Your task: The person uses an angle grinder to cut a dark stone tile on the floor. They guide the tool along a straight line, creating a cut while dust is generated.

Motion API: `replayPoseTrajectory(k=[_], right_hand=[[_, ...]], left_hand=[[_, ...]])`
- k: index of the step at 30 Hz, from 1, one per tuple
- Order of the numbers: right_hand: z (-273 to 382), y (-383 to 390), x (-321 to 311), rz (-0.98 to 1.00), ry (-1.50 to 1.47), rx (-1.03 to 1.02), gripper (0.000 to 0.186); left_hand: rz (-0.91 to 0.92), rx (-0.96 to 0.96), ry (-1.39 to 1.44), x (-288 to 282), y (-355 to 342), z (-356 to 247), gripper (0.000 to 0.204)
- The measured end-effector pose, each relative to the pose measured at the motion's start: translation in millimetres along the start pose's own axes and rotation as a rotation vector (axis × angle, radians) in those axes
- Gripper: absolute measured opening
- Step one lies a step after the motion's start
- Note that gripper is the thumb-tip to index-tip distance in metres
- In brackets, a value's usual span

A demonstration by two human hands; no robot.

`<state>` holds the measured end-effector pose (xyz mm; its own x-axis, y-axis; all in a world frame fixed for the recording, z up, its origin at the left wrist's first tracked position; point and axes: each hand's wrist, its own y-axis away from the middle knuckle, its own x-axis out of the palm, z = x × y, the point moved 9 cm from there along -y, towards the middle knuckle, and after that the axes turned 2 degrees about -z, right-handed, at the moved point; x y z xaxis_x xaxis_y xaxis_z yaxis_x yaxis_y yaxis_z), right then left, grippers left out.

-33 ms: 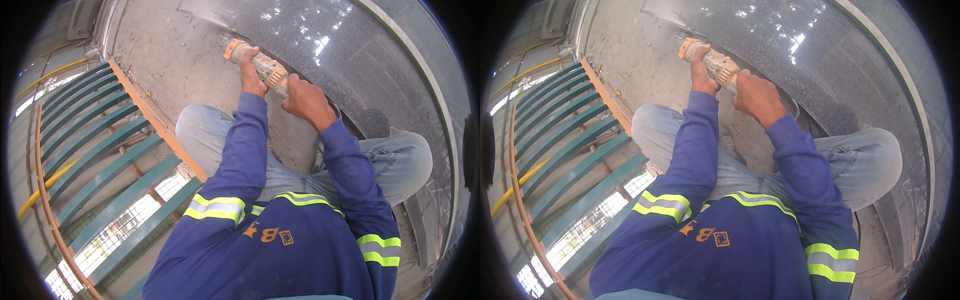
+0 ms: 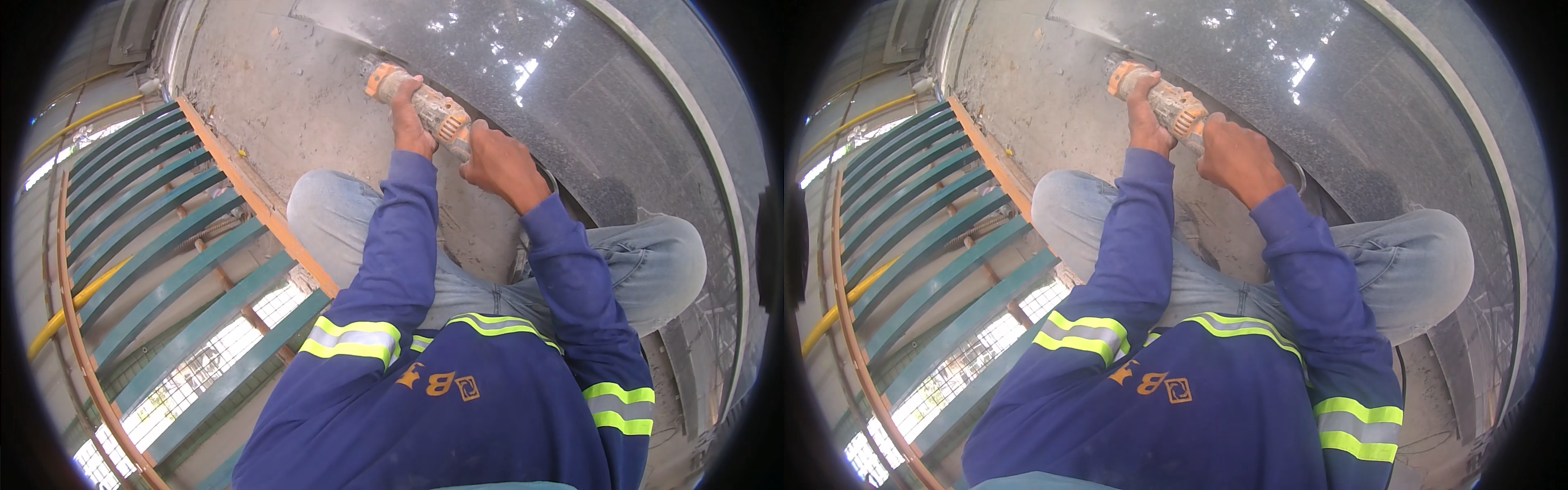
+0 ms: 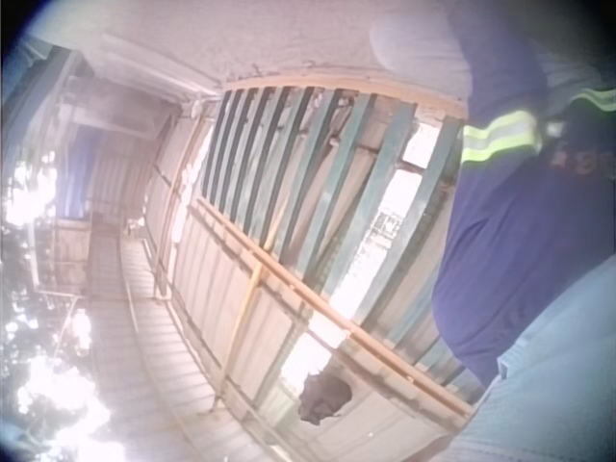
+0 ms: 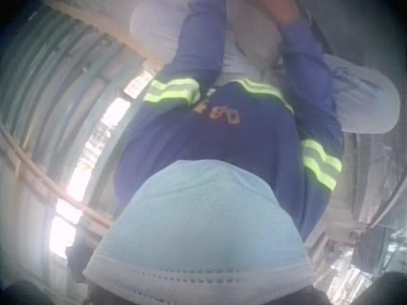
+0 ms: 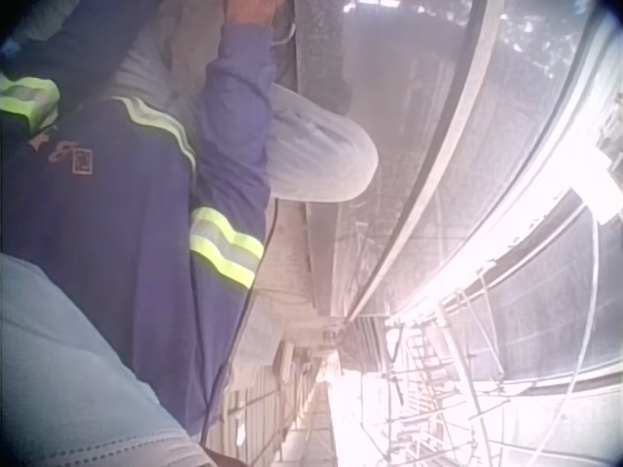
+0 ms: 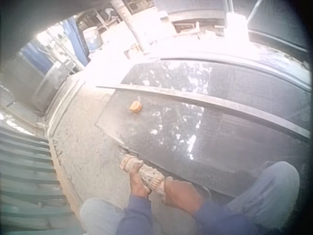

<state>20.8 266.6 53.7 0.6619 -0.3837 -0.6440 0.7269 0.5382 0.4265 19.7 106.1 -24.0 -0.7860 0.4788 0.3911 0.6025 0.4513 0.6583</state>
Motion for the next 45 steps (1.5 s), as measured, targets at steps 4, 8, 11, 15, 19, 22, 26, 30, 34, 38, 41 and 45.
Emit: replayPoseTrajectory(k=[4, 8, 11, 15, 19, 22, 26, 30, 34, 38, 41, 45], right_hand=[[-4.4, -4.4, 4.7, -0.014, 0.005, 0.005, 0.029], [-3.4, -14.8, 5.3, -0.016, 0.018, -0.006, 0.028], [-5.1, -22.7, 12.6, -0.039, 0.037, -0.021, 0.03], [-4.3, -19.2, 9.3, -0.11, 0.045, -0.078, 0.038], [24.3, -9.6, -0.9, -0.153, 0.071, -0.161, 0.039], [49.1, -7.7, -3.0, -0.16, 0.104, -0.208, 0.04], [70.4, -11.7, 6.4, -0.134, 0.176, -0.233, 0.042], [69.4, -18.8, 10.0, -0.066, 0.246, -0.126, 0.044], [54.1, -20.0, 7.0, -0.08, 0.283, -0.04, 0.047], [40.6, -9.1, -5.8, -0.128, 0.203, 0.06, 0.051], [30.9, 4.9, -17.1, -0.179, 0.177, 0.167, 0.057], [21.2, 20.8, -9.4, -0.229, 0.023, 0.239, 0.065]], left_hand=[[-0.023, 0.014, 0.015, 2.6, 0.1, -0.6, 0.037], [-0.008, 0.02, 0.018, 1.4, -18.0, -2.4, 0.038], [-0.004, 0.028, 0.037, -6.8, -24.8, -1.2, 0.038], [0.017, 0.065, 0.053, 2.0, -9.9, -4.6, 0.04], [0.029, 0.2, 0.122, 2.8, 6.7, -41.2, 0.044], [0.04, 0.258, 0.164, -0.2, 27.2, -69.9, 0.045], [0.041, 0.246, 0.238, -25.9, 19.1, -79.6, 0.044], [-0.058, 0.268, 0.327, -36.4, 19.8, -73.8, 0.037], [-0.106, 0.227, 0.357, -31.5, 16.0, -56.2, 0.04], [-0.129, 0.234, 0.34, -11.5, 14.2, -35.7, 0.052], [-0.102, 0.233, 0.232, 6.1, 27.9, -33.1, 0.064], [-0.032, 0.166, 0.13, 16.1, 43.7, -33.5, 0.062]])
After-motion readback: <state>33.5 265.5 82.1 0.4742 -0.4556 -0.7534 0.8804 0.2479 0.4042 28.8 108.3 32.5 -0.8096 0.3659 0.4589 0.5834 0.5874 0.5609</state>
